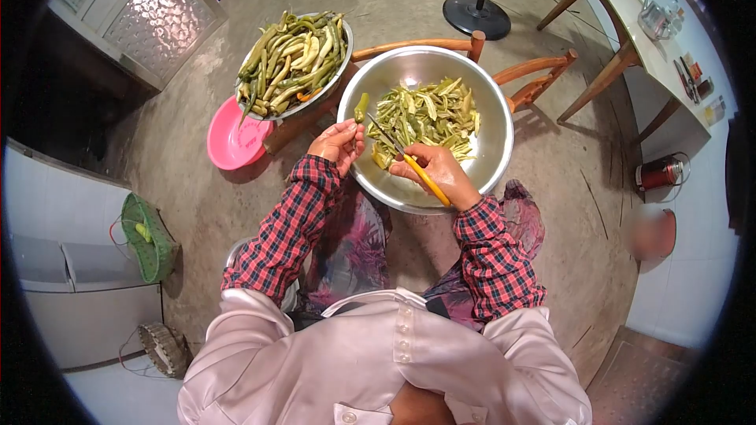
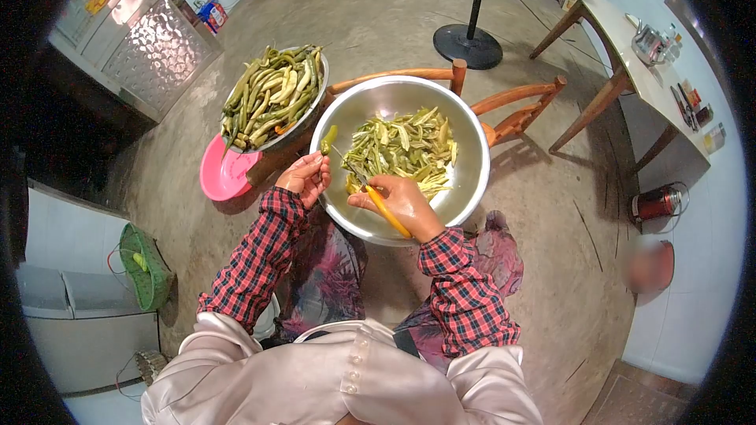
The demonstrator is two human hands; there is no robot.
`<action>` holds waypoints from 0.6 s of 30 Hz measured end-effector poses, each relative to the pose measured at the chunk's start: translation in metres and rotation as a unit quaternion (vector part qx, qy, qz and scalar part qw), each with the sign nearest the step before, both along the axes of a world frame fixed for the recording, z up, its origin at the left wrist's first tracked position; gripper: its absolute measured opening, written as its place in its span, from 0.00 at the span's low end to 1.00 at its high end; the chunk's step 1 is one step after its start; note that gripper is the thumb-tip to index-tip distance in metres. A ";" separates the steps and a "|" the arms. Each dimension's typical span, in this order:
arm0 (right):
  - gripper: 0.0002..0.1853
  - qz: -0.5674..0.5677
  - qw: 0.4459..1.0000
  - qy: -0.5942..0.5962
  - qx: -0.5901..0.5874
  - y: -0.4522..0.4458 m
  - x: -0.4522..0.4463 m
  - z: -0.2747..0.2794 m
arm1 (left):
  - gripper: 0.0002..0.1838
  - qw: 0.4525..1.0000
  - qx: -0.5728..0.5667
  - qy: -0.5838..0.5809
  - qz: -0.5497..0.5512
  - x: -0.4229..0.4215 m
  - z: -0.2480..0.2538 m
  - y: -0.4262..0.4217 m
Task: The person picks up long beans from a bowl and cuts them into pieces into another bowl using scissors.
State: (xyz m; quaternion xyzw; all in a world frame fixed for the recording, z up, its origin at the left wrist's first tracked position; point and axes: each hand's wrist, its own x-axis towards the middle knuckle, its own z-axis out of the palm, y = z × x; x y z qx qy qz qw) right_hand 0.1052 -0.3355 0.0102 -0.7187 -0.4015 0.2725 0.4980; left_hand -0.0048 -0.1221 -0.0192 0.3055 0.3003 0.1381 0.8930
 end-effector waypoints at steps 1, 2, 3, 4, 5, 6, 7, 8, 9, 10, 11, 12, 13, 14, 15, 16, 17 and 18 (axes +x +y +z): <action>0.21 0.001 1.000 -0.018 0.009 0.000 0.000 0.000 | 0.12 1.000 0.005 -0.001 -0.003 0.000 -0.001 0.000; 0.21 0.005 1.000 -0.013 0.003 0.000 0.000 0.003 | 0.12 1.000 0.010 -0.001 -0.006 0.000 -0.001 0.001; 0.22 0.009 1.000 -0.009 -0.003 -0.001 0.000 0.006 | 0.12 1.000 0.014 0.000 -0.007 0.000 0.000 0.000; 0.23 0.013 1.000 -0.004 -0.008 -0.001 -0.001 0.008 | 0.12 1.000 0.018 0.001 -0.008 0.000 0.003 -0.002; 0.24 0.010 1.000 -0.015 -0.012 -0.001 -0.001 0.008 | 0.13 1.000 0.022 0.002 -0.009 0.000 0.004 -0.003; 0.24 0.006 1.000 -0.025 -0.015 -0.001 -0.001 0.007 | 0.13 1.000 0.023 0.001 -0.011 0.001 0.004 -0.003; 0.25 0.002 0.999 -0.035 -0.019 -0.001 -0.002 0.007 | 0.13 1.000 0.024 -0.001 -0.012 0.001 0.003 -0.002; 0.25 -0.006 0.998 -0.054 -0.011 -0.001 -0.002 0.006 | 0.13 1.000 0.025 -0.002 -0.014 0.001 0.002 -0.002; 0.26 -0.014 0.997 -0.074 -0.003 -0.001 -0.003 0.007 | 0.13 0.999 0.031 0.003 -0.016 0.002 0.003 -0.003; 0.26 -0.022 0.995 -0.093 0.004 -0.001 -0.003 0.007 | 0.13 0.999 0.037 0.008 -0.018 0.003 0.004 -0.003; 0.26 -0.027 0.992 -0.119 -0.009 -0.001 -0.004 0.009 | 0.13 0.999 0.042 0.012 -0.020 0.003 0.006 -0.004; 0.26 -0.032 0.989 -0.145 -0.022 -0.001 -0.005 0.013 | 0.13 0.999 0.048 0.014 -0.021 0.003 0.007 -0.004; 0.26 -0.038 0.984 -0.171 -0.035 -0.001 -0.006 0.014 | 0.13 0.998 0.053 0.015 -0.023 0.003 0.007 -0.005; 0.27 -0.045 0.981 -0.187 -0.037 -0.001 -0.006 0.015 | 0.13 0.998 0.058 0.017 -0.025 0.002 0.008 -0.005; 0.29 -0.052 0.977 -0.202 -0.038 0.000 -0.007 0.015 | 0.13 0.997 0.069 0.025 -0.030 0.002 0.009 -0.006; 0.30 -0.059 0.973 -0.218 -0.039 0.000 -0.007 0.015 | 0.13 0.996 0.079 0.032 -0.035 0.002 0.011 -0.007; 0.30 -0.063 0.972 -0.223 -0.035 0.000 -0.007 0.016 | 0.13 0.994 0.090 0.039 -0.040 0.002 0.011 -0.007; 0.30 -0.066 0.971 -0.228 -0.032 0.000 -0.007 0.016 | 0.12 0.994 0.094 0.048 -0.038 0.002 0.012 -0.006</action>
